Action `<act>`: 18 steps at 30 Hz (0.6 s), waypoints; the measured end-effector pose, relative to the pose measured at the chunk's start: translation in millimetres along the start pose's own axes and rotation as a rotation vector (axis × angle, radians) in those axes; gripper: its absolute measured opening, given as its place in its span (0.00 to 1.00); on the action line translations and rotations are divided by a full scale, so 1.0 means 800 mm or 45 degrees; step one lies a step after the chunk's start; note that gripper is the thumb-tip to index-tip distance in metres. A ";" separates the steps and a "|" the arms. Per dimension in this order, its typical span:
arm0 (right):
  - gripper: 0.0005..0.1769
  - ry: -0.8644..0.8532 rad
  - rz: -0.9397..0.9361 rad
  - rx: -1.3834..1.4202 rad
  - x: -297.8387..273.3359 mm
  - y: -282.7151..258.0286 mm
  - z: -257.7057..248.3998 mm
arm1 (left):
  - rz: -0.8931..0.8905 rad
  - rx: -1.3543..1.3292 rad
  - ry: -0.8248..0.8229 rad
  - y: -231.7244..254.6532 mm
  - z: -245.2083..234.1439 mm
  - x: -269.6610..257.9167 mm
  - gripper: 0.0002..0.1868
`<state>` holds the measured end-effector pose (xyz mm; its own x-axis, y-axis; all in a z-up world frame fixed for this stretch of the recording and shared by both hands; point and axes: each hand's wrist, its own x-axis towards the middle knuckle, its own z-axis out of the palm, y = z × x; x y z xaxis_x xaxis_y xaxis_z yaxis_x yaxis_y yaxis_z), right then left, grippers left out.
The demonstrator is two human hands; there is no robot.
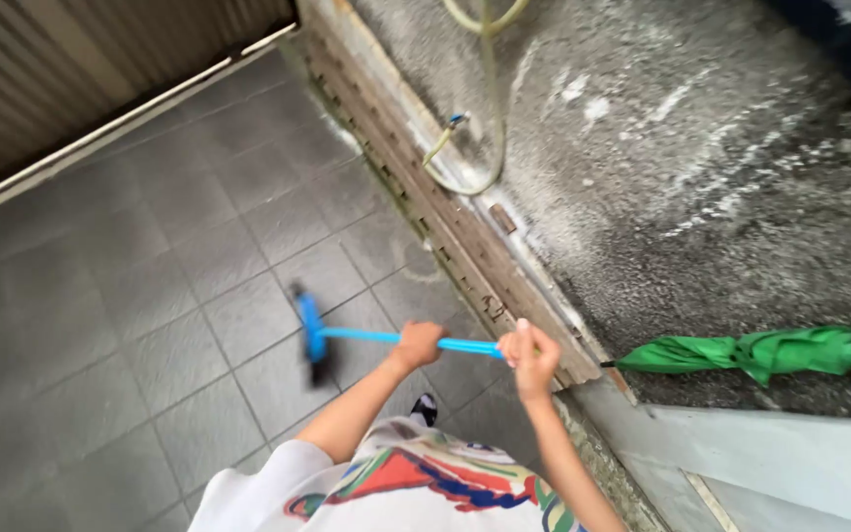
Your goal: Sweeping the tiled floor of a garage area around a motor scooter and bicycles.
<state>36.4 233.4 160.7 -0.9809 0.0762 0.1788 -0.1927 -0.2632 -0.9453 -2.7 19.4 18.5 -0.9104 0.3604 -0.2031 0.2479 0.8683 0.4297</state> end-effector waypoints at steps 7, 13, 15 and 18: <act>0.22 -0.317 -0.370 -0.516 -0.020 -0.087 0.039 | 0.171 -0.329 0.097 0.072 0.004 0.022 0.12; 0.21 -0.318 -0.493 -0.840 -0.002 -0.025 0.048 | 0.241 -0.502 0.037 0.048 0.050 0.063 0.18; 0.24 -0.255 -0.226 -0.678 0.004 0.005 0.044 | 0.146 -0.513 0.010 0.030 0.065 0.075 0.18; 0.26 -0.184 -0.103 -0.422 0.012 0.032 0.057 | 0.052 -0.427 -0.025 0.006 0.054 0.072 0.15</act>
<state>20.9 183.2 150.4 -0.9609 -0.0587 0.2708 -0.2744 0.0660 -0.9594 -39.0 59.4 -29.2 -0.8945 0.4020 -0.1955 0.1582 0.6937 0.7027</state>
